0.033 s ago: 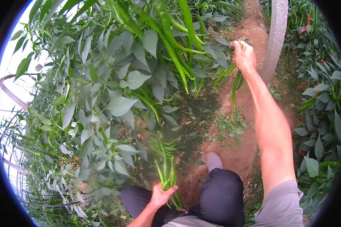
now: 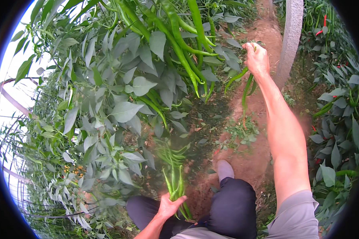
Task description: The person harvests green chili peppers from plants in a greenhouse by hand. They reach into the foliage, pull peppers from the stems, and gather them into a growing bundle held in one hand while continuing to pick more.
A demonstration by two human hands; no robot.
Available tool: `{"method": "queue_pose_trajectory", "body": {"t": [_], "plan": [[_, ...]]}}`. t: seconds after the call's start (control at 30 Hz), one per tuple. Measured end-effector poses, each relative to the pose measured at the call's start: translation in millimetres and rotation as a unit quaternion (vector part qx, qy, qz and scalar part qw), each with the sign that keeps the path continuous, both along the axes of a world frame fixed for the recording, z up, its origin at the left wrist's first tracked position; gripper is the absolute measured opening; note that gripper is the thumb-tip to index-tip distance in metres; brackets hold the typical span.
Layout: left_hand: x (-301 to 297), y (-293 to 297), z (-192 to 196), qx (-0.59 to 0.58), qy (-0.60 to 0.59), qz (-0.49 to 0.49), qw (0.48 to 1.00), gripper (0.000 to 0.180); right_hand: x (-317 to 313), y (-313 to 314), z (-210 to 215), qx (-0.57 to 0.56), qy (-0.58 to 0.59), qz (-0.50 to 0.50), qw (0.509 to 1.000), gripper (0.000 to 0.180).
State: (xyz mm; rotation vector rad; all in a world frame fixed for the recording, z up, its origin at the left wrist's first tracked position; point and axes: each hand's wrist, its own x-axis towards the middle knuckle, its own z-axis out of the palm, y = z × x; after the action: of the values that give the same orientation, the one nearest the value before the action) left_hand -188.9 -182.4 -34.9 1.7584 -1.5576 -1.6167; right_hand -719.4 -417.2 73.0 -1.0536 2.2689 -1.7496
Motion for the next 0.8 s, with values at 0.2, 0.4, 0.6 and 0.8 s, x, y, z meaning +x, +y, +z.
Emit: {"method": "queue_pose_trajectory", "body": {"t": [0.2,0.4,0.6,0.8], "plan": [[3.1,1.2,-2.3,0.001,0.009,0.015,1.000,0.016,-4.1,-5.8,4.7,-0.137,-0.057,-0.003,0.989,0.029],[1.5,-0.8,-7.3,0.017,-0.002,0.006,1.000,0.020,1.5,-2.0,8.7,-0.036,0.066,-0.085,0.994,0.030],[-4.5,-1.8,-9.7,0.021,-0.002,0.004,1.000,0.021,46.8,-27.7,-25.7,0.345,0.078,0.184,0.917,0.031],[-2.0,-1.9,-10.3,0.015,0.007,0.015,1.000,0.020,66.7,-36.6,-24.8,-0.017,-0.238,0.290,0.927,0.017]]}}
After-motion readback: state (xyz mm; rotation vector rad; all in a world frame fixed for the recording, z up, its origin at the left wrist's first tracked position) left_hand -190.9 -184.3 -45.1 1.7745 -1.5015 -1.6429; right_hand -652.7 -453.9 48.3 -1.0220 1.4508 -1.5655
